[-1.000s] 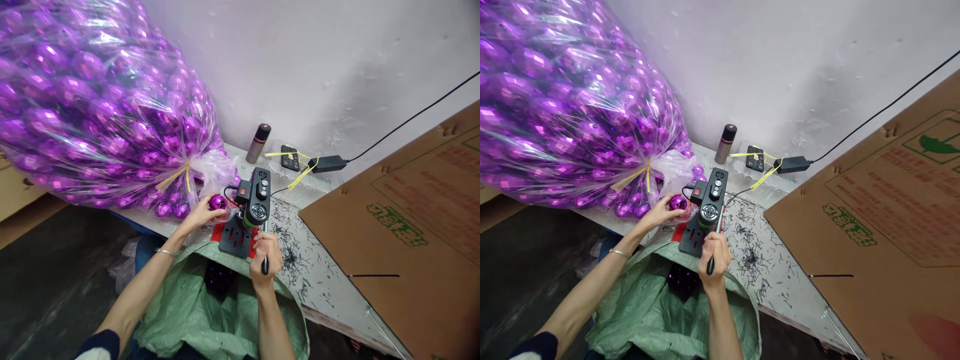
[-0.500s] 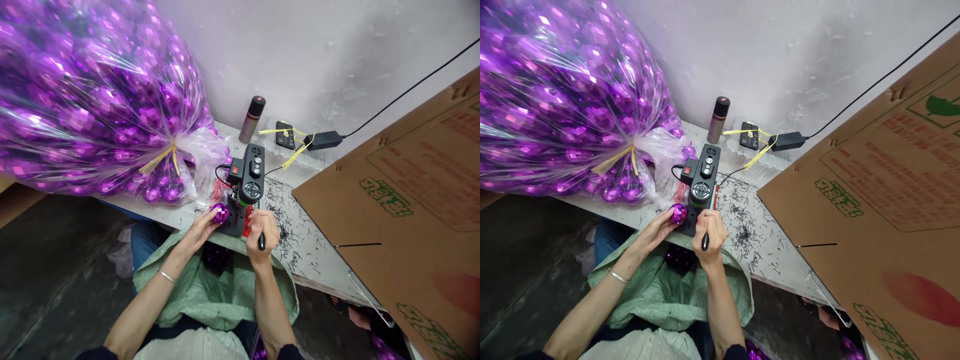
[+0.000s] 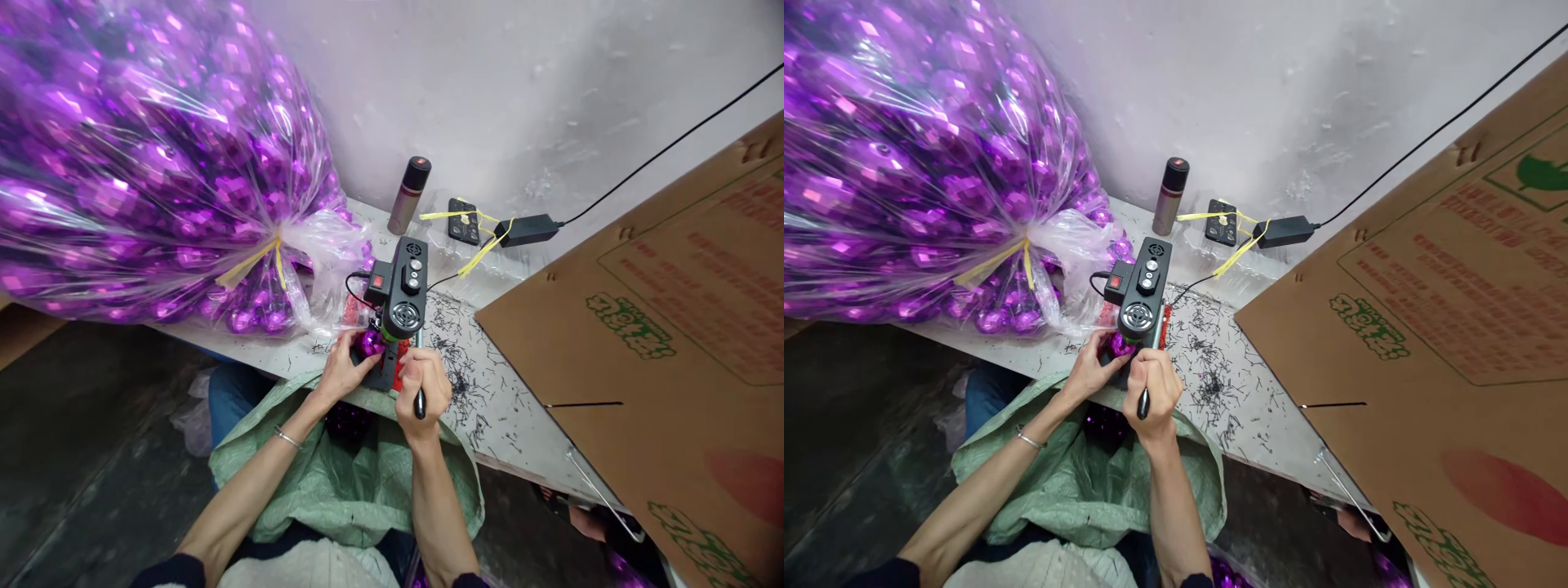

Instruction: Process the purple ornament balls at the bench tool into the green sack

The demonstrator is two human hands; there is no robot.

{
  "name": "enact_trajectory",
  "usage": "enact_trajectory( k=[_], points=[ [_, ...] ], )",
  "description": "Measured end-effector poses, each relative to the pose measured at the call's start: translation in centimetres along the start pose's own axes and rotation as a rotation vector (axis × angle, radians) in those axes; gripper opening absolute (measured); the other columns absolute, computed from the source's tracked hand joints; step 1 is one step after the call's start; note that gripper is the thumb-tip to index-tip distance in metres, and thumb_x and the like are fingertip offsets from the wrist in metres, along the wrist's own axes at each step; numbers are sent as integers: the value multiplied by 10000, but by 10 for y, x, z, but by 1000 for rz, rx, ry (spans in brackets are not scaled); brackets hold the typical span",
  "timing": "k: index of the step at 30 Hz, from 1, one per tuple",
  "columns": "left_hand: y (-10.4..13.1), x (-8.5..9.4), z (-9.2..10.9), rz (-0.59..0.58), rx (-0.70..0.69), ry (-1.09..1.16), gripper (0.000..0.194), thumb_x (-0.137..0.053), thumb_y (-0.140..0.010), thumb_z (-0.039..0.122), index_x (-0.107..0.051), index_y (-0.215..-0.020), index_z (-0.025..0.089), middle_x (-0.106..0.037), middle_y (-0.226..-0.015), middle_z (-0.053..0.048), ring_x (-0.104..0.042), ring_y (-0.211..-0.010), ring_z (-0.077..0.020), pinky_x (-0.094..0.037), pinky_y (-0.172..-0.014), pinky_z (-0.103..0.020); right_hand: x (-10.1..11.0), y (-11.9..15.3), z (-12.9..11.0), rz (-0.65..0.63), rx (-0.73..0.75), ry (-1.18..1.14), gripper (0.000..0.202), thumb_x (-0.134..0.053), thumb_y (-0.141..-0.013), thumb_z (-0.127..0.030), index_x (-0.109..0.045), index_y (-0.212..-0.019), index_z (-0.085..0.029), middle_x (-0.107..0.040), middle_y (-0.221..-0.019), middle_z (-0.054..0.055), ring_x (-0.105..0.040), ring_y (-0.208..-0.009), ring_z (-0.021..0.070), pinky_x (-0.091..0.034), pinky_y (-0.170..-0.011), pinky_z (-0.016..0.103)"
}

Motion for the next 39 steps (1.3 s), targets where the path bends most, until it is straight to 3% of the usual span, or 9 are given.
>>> enact_trajectory(
  k=[8, 16, 23, 31, 39],
  points=[
    [2, 0, 0, -72, -191, -185, 499, -794, -794, 351, -590, -1226, 207, -693, -1200, -94, -650, -1142, -275, -498, -1014, -439, 0, 1, 0, -7, 24, 2, 251, -422, -960, -86, -503, -764, -219, -585, -727, 6, -581, -685, 124, -459, -618, 250],
    [-1, -3, -13, -11, -185, -148, 549, -812, -788, 391, -588, -1253, 205, -688, -1205, -97, -650, -1146, -276, -515, -997, -434, 0, 0, -1, 3, 21, 8, 252, -414, -973, -97, -491, -767, -220, -576, -724, 7, -580, -677, 122, -463, -612, 251],
    [-6, -1, -11, -113, -286, -160, 535, -799, -811, 374, -594, -1273, 201, -688, -1237, -114, -652, -1159, -295, -526, -996, -467, -1, 1, -1, 17, 11, -3, 252, -412, -979, -106, -491, -767, -217, -575, -737, 6, -577, -674, 115, -461, -604, 246],
    [-3, -5, -19, -99, -230, -129, 568, -823, -783, 368, -595, -1280, 215, -692, -1246, -101, -664, -1160, -283, -537, -1003, -452, -3, 6, 2, 31, -11, -3, 253, -412, -987, -124, -505, -770, -215, -583, -763, 11, -584, -684, 120, -464, -615, 262],
    [-2, -4, -16, -104, -222, -110, 548, -821, -777, 306, -595, -1267, 211, -694, -1234, -98, -668, -1160, -284, -542, -1001, -453, -15, 31, 17, 85, 1, -25, 245, -393, -1004, -185, -516, -794, -218, -582, -794, 11, -576, -689, 131, -461, -617, 288]
  ],
)
Point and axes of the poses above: each hand's wrist, its own y-axis away from the middle knuckle, its own x-axis out of the back of the hand, z = x × y, the point moved 2 cm from there along -y, towards the middle knuckle
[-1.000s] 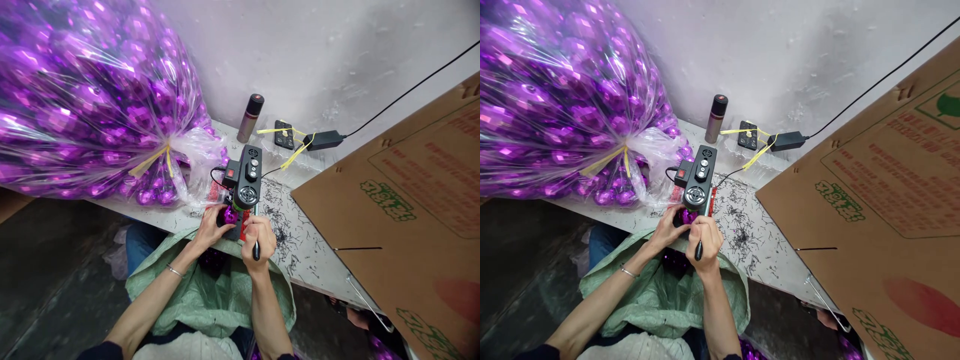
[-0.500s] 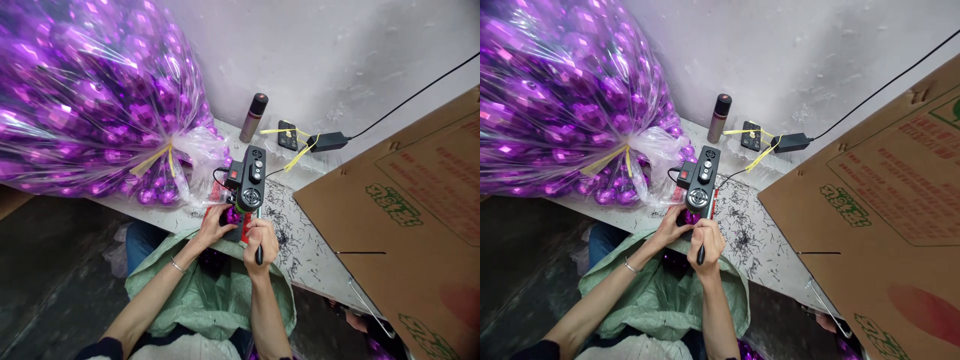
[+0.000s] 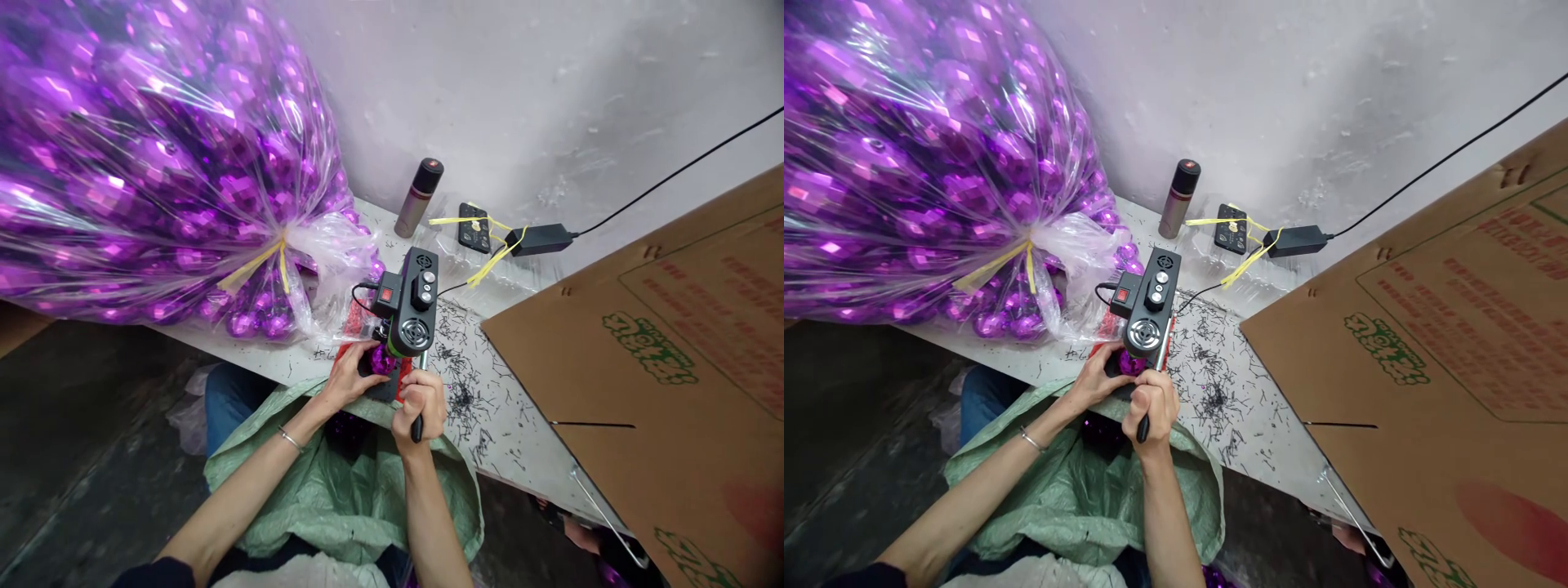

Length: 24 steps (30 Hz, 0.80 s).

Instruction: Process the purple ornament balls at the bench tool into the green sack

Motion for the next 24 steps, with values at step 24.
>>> enact_trajectory(
  k=[24],
  points=[
    [-2, -2, -3, 5, 0, 44, 560, -837, -754, 290, -590, -1247, 196, -690, -1240, -102, -667, -1171, -279, -544, -1006, -451, -13, 11, 14, 59, 133, -53, 260, -373, -998, -178, -473, -763, -225, -519, -760, -5, -494, -653, 130, -419, -604, 284]
  ],
)
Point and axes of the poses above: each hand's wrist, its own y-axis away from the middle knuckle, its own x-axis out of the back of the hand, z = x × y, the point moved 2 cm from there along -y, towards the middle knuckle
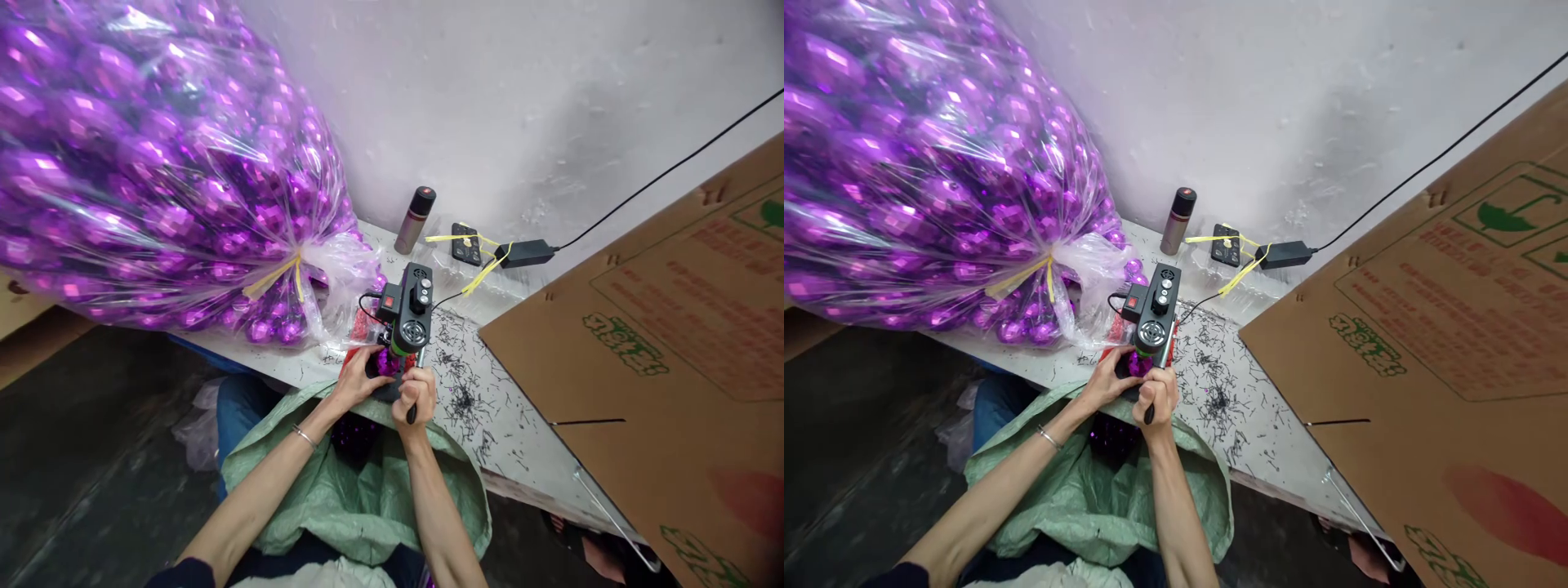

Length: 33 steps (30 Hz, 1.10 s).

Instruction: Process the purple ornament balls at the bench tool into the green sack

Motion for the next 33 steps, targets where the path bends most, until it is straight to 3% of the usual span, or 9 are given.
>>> enact_trajectory(
  k=[5, 8, 13, 15, 19, 21, 25, 29, 33],
  points=[
    [-3, 0, 2, -14, -2, -27, 575, -827, -764, 296, -570, -1268, 196, -684, -1242, -109, -665, -1173, -286, -540, -1015, -470, 10, -36, -19, -31, -163, 13, 285, -400, -975, -111, -475, -724, -222, -538, -721, -5, -544, -675, 134, -430, -623, 287],
    [12, 0, 6, -3, -87, -88, 533, -756, -832, 300, -532, -1303, 190, -661, -1279, -133, -638, -1226, -296, -511, -1058, -518, 15, -56, -28, -50, -293, -5, 287, -423, -978, -112, -477, -719, -223, -533, -702, -13, -551, -675, 135, -432, -638, 292],
    [64, 12, 17, 3, -289, -264, 624, -716, -855, 417, -480, -1386, 191, -583, -1407, -193, -556, -1335, -349, -450, -1115, -584, 16, -50, -29, -74, -213, 1, 271, -440, -963, -70, -500, -740, -211, -558, -736, -12, -571, -699, 119, -447, -657, 267],
    [63, 26, 20, 59, -276, -285, 585, -670, -887, 446, -494, -1383, 191, -592, -1397, -190, -572, -1310, -336, -492, -1074, -539, 15, -42, -28, -77, -189, 1, 268, -432, -960, -63, -502, -748, -211, -560, -742, -10, -574, -702, 120, -446, -645, 262],
    [-13, 52, 18, 214, -94, -350, 292, -423, -976, 187, -658, -1149, 184, -682, -1224, -153, -621, -1211, -275, -467, -1084, -489, 12, -35, -27, -57, -200, -7, 281, -426, -961, -68, -487, -728, -214, -551, -733, -11, -573, -699, 126, -444, -644, 268],
    [-69, 53, 10, 104, 75, -403, 234, -504, -883, 116, -694, -1015, 147, -701, -1132, -183, -627, -1172, -318, -464, -1058, -506, 12, -36, -27, -50, -194, -1, 278, -430, -958, -64, -486, -733, -215, -553, -739, -9, -573, -699, 126, -448, -647, 271],
    [-145, 36, 2, -78, 79, -336, 92, -667, -715, 111, -681, -769, 185, -700, -760, -67, -682, -836, -258, -558, -840, -376, 13, -36, -26, -67, -169, 12, 281, -429, -945, -40, -483, -732, -216, -551, -736, -6, -579, -708, 127, -453, -639, 267],
    [-156, 19, 3, -159, 43, -249, 35, -681, -709, 166, -665, -715, 197, -669, -681, -15, -649, -756, -212, -561, -793, -331, 12, -33, -25, -56, -152, 10, 281, -423, -944, -48, -489, -729, -216, -545, -714, -8, -588, -708, 135, -455, -624, 270],
    [-150, 15, 7, -131, 71, -190, 32, -689, -704, 181, -661, -694, 172, -670, -682, -46, -655, -772, -238, -556, -778, -345, 10, -31, -24, -19, -168, 7, 285, -423, -946, -53, -488, -722, -218, -540, -707, -11, -590, -696, 133, -447, -607, 267]
  ],
)
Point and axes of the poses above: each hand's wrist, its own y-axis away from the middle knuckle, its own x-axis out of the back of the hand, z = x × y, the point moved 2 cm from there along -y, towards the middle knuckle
